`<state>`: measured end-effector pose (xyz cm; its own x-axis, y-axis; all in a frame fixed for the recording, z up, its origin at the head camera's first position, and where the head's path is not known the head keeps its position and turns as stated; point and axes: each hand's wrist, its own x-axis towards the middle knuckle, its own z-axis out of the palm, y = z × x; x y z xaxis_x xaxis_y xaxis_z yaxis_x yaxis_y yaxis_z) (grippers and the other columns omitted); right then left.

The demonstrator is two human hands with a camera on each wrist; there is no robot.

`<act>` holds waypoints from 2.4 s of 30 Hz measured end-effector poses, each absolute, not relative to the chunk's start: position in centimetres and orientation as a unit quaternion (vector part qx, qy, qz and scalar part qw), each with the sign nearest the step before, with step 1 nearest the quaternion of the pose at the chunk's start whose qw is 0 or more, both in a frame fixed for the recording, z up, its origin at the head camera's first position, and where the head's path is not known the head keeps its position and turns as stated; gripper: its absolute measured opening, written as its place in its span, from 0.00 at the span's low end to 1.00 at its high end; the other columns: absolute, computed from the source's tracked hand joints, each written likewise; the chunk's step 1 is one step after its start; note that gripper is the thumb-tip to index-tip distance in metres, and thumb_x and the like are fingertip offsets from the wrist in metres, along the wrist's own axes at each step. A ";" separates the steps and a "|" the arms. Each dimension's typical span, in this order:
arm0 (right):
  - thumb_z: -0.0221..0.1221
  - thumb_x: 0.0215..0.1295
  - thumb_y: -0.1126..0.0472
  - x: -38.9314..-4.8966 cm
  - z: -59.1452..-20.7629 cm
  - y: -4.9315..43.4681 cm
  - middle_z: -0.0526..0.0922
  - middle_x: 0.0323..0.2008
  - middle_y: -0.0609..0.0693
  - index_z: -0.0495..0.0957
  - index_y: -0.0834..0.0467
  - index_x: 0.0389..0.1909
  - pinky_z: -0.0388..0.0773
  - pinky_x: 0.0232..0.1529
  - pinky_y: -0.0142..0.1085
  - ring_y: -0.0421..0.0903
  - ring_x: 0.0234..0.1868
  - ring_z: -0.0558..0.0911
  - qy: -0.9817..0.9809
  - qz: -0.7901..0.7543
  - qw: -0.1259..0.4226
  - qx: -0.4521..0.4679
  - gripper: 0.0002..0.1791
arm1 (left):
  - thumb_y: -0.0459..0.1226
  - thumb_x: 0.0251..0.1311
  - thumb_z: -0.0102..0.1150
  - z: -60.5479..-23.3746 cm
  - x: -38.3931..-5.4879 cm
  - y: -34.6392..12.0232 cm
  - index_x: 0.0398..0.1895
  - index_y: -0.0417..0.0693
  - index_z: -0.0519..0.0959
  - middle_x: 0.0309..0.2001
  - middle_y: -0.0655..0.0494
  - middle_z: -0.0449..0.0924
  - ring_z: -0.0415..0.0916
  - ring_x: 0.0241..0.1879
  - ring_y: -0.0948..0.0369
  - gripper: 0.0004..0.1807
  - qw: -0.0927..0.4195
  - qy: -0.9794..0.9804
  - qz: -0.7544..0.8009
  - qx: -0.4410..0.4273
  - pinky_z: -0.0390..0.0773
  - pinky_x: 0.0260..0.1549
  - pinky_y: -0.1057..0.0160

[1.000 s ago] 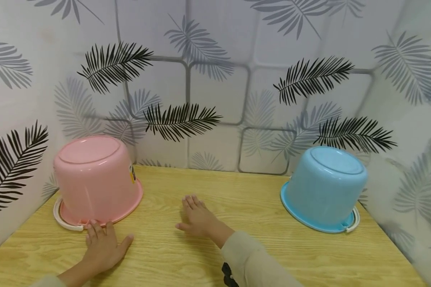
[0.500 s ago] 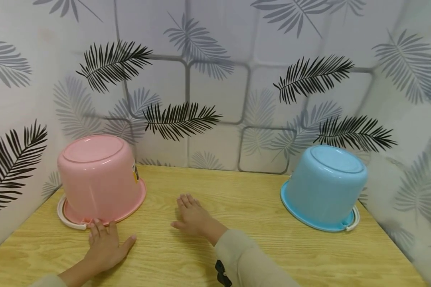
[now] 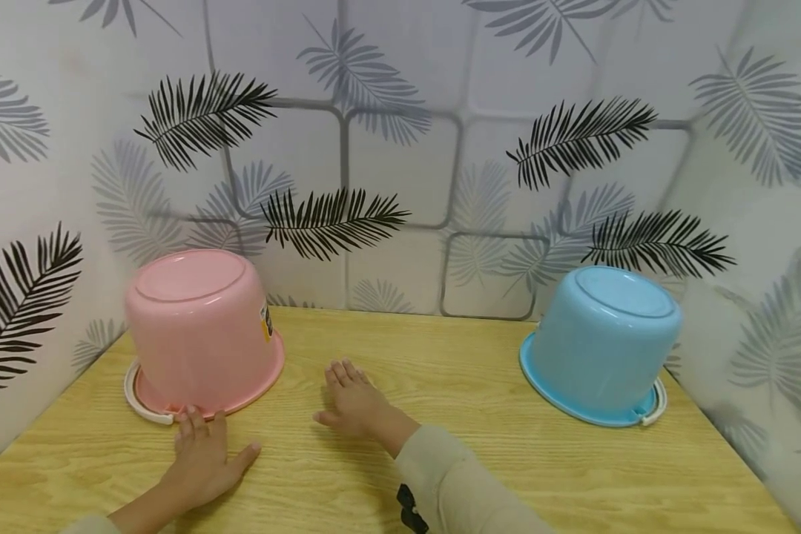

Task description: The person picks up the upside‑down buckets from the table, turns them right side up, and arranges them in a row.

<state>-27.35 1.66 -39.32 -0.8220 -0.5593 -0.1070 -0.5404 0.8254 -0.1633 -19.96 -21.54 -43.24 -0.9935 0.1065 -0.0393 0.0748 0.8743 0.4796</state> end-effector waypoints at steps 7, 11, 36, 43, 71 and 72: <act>0.46 0.68 0.41 -27.3 -39.4 1.6 0.45 0.74 0.55 0.45 0.61 0.72 0.46 0.73 0.42 0.50 0.75 0.44 0.953 -0.057 0.077 -0.287 0.41 | 0.56 0.61 0.48 -43.2 -19.8 -21.0 0.62 0.13 0.44 0.57 0.07 0.23 0.23 0.59 0.19 0.52 0.023 0.969 0.239 0.062 0.38 0.55 0.25; 0.46 0.68 0.41 -27.4 -39.5 1.5 0.45 0.74 0.55 0.45 0.61 0.72 0.46 0.73 0.43 0.50 0.75 0.44 0.952 -0.063 0.079 -0.288 0.41 | 0.55 0.60 0.50 -43.2 -19.7 -20.6 0.61 0.14 0.48 0.57 0.06 0.27 0.27 0.59 0.17 0.51 0.001 0.971 0.226 0.074 0.43 0.55 0.25; 0.47 0.67 0.41 -28.0 -40.2 1.0 0.46 0.73 0.55 0.46 0.60 0.72 0.47 0.73 0.43 0.52 0.74 0.45 0.954 -0.084 0.077 -0.276 0.41 | 0.57 0.60 0.50 -42.6 -18.6 -18.7 0.64 0.17 0.48 0.61 0.11 0.26 0.24 0.62 0.22 0.52 0.026 0.962 0.255 0.096 0.38 0.58 0.27; 0.46 0.67 0.40 -28.0 -40.4 0.9 0.49 0.73 0.55 0.48 0.61 0.72 0.49 0.73 0.42 0.51 0.74 0.46 0.956 -0.065 0.072 -0.276 0.41 | 0.56 0.60 0.50 -42.7 -18.3 -18.4 0.64 0.18 0.48 0.62 0.12 0.26 0.23 0.63 0.23 0.51 0.030 0.958 0.264 0.110 0.37 0.58 0.27; 0.48 0.67 0.44 -27.9 -40.8 4.2 0.55 0.71 0.57 0.57 0.62 0.69 0.53 0.71 0.43 0.53 0.73 0.52 0.948 -0.057 0.054 -0.309 0.36 | 0.53 0.65 0.46 -42.8 -18.4 -18.1 0.68 0.24 0.46 0.66 0.19 0.28 0.25 0.66 0.28 0.45 0.038 0.957 0.245 0.152 0.39 0.58 0.28; 0.48 0.67 0.44 -27.8 -40.8 4.3 0.56 0.71 0.57 0.57 0.63 0.68 0.53 0.71 0.43 0.53 0.73 0.53 0.947 -0.057 0.054 -0.311 0.36 | 0.53 0.65 0.46 -42.8 -18.4 -18.1 0.68 0.24 0.46 0.66 0.19 0.29 0.25 0.66 0.28 0.45 0.034 0.958 0.239 0.154 0.40 0.58 0.28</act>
